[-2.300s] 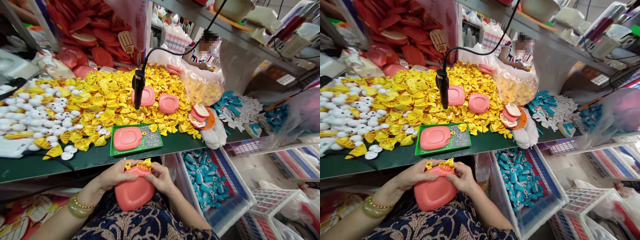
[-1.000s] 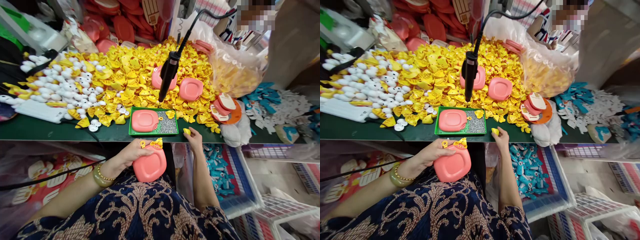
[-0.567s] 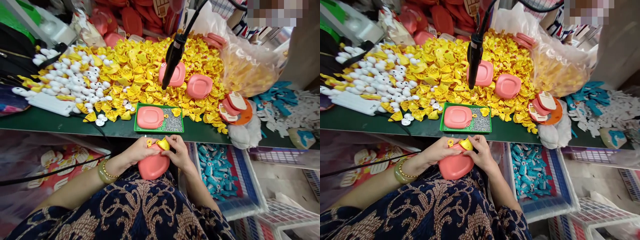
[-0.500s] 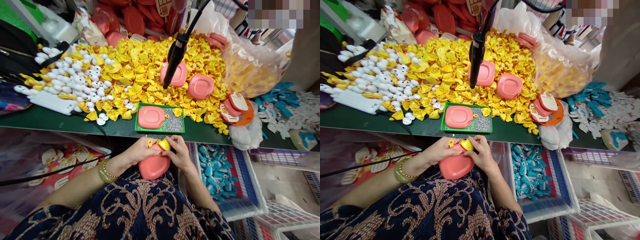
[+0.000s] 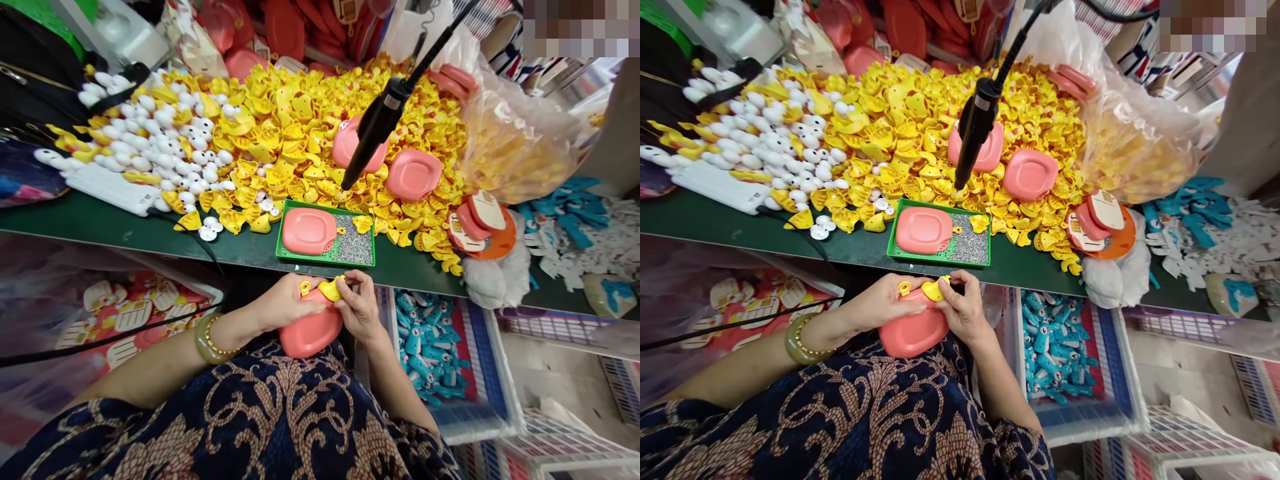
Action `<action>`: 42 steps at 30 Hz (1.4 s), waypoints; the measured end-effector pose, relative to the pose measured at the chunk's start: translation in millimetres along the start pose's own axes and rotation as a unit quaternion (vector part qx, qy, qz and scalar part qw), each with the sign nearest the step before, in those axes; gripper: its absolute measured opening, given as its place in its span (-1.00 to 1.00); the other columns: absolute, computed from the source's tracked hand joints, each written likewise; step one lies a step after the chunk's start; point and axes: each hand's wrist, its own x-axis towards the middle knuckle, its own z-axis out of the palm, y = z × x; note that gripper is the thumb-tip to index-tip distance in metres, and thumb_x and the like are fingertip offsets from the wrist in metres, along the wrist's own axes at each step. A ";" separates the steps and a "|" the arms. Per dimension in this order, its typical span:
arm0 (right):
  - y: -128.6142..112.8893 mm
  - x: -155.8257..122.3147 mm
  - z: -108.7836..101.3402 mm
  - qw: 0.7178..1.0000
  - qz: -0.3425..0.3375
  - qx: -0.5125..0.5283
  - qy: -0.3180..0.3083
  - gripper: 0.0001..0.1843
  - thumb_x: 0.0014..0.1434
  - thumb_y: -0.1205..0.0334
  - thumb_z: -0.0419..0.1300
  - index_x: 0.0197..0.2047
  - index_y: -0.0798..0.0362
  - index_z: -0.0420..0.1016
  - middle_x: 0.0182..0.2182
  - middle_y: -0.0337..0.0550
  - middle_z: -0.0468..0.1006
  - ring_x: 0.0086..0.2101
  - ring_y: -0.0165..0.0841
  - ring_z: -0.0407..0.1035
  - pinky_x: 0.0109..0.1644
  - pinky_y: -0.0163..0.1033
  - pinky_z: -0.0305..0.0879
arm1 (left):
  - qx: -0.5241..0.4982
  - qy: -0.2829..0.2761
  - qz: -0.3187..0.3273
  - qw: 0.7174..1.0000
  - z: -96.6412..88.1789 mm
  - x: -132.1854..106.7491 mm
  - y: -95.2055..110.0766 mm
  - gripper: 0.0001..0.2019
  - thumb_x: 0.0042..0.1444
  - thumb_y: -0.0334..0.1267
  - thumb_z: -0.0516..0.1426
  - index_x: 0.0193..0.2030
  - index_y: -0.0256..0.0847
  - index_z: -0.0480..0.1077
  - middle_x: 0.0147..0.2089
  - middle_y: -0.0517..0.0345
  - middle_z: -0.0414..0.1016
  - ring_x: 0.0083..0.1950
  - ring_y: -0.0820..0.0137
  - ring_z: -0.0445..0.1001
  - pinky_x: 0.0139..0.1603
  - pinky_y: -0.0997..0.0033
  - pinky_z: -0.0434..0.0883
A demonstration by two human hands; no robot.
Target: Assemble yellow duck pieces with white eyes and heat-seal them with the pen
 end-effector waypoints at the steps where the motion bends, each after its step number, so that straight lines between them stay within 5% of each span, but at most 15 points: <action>1: -1.7 -0.2 1.5 1.000 0.001 0.014 0.005 -0.67 0.34 0.11 0.12 0.13 -0.12 0.48 0.02 0.02 0.30 -0.09 -0.25 0.35 -0.04 -0.06 0.42 | 0.000 -0.001 0.002 1.000 -0.1 -0.6 -0.1 -0.69 -0.07 -0.25 0.20 -0.15 -0.31 0.51 -0.23 0.12 0.53 -0.19 0.31 0.42 -0.13 0.44 0.32; 4: -9.1 -1.9 6.6 0.997 0.023 0.068 0.001 -0.66 0.34 0.24 0.10 0.15 -0.15 0.46 -0.03 -0.02 0.41 -0.10 -0.28 0.41 -0.04 -0.11 0.44 | 0.018 0.001 0.010 1.000 -1.9 -1.8 0.7 -0.71 -0.06 -0.24 0.20 -0.17 -0.29 0.52 -0.25 0.14 0.53 -0.22 0.32 0.42 -0.15 0.44 0.33; 7: -17.3 -4.2 12.5 0.985 0.107 0.135 0.007 -0.61 0.31 0.16 0.15 0.19 -0.08 0.40 -0.10 -0.01 0.48 -0.11 -0.24 0.44 -0.03 -0.11 0.45 | 0.063 -0.012 0.012 0.998 -6.5 -2.3 4.1 -0.71 -0.03 -0.19 0.21 -0.19 -0.30 0.54 -0.33 0.14 0.52 -0.31 0.33 0.40 -0.28 0.46 0.33; 11: -28.2 1.0 14.2 0.931 0.212 0.295 0.031 -0.30 0.17 0.05 0.30 0.30 -0.03 0.18 -0.15 -0.04 0.47 -0.20 -0.30 0.46 -0.11 -0.19 0.48 | 0.103 0.000 0.003 0.995 -10.8 -2.7 11.2 -0.71 0.03 -0.11 0.20 -0.27 -0.32 0.57 -0.38 0.10 0.53 -0.36 0.33 0.40 -0.39 0.49 0.30; 16: -42.2 13.5 5.6 0.911 0.262 0.319 0.009 -0.64 0.02 0.01 0.40 -0.21 0.03 0.47 -0.30 -0.16 0.46 -0.32 -0.35 0.42 -0.23 -0.27 0.44 | 0.140 0.014 0.014 0.990 -6.1 -5.9 16.5 -0.74 0.05 -0.13 0.19 -0.39 -0.31 0.56 -0.51 0.14 0.45 -0.40 0.34 0.38 -0.40 0.51 0.29; 20: -46.8 13.0 8.3 0.921 0.258 0.292 0.026 -0.71 0.03 0.02 0.37 -0.34 0.05 0.48 -0.42 -0.21 0.40 -0.43 -0.40 0.34 -0.36 -0.34 0.36 | 0.134 0.025 0.016 0.990 -3.4 -10.6 14.5 -0.75 0.05 -0.14 0.18 -0.45 -0.31 0.53 -0.56 0.18 0.40 -0.44 0.39 0.33 -0.45 0.53 0.24; 26: -36.8 15.2 14.1 0.894 0.258 0.366 -0.015 -0.64 -0.07 -0.04 0.46 -0.36 0.03 0.54 -0.37 -0.18 0.48 -0.38 -0.37 0.39 -0.29 -0.31 0.39 | 0.114 -0.013 -0.012 0.993 -16.7 -17.2 15.2 -0.73 0.04 -0.14 0.16 -0.35 -0.35 0.54 -0.50 0.18 0.41 -0.47 0.45 0.25 -0.48 0.54 0.15; 33: -49.2 28.1 26.6 0.943 0.160 0.292 -0.008 -0.79 0.08 0.07 0.39 -0.41 0.00 0.53 -0.48 -0.21 0.44 -0.45 -0.38 0.32 -0.38 -0.33 0.26 | 0.054 0.012 -0.033 0.998 -26.5 -27.7 19.0 -0.70 -0.06 -0.16 0.26 -0.22 -0.33 0.51 -0.33 0.14 0.48 -0.33 0.40 0.35 -0.32 0.52 0.26; 37: -53.9 30.5 40.5 0.953 0.128 0.276 -0.021 -0.74 0.14 0.06 0.32 -0.45 0.03 0.47 -0.51 -0.21 0.39 -0.48 -0.38 0.28 -0.42 -0.32 0.21 | 0.060 0.028 -0.016 0.998 -32.8 -37.8 10.2 -0.75 0.01 -0.13 0.21 -0.40 -0.33 0.47 -0.46 0.20 0.37 -0.42 0.45 0.25 -0.41 0.53 0.17; 42: -35.0 67.5 46.2 0.923 0.131 0.309 -0.191 -0.72 0.09 0.01 0.35 -0.41 0.05 0.48 -0.46 -0.19 0.48 -0.45 -0.37 0.37 -0.41 -0.34 0.29 | 0.031 0.098 -0.006 0.995 -45.2 -57.1 3.7 -0.72 0.02 -0.11 0.20 -0.44 -0.35 0.46 -0.50 0.19 0.35 -0.46 0.47 0.21 -0.46 0.53 0.15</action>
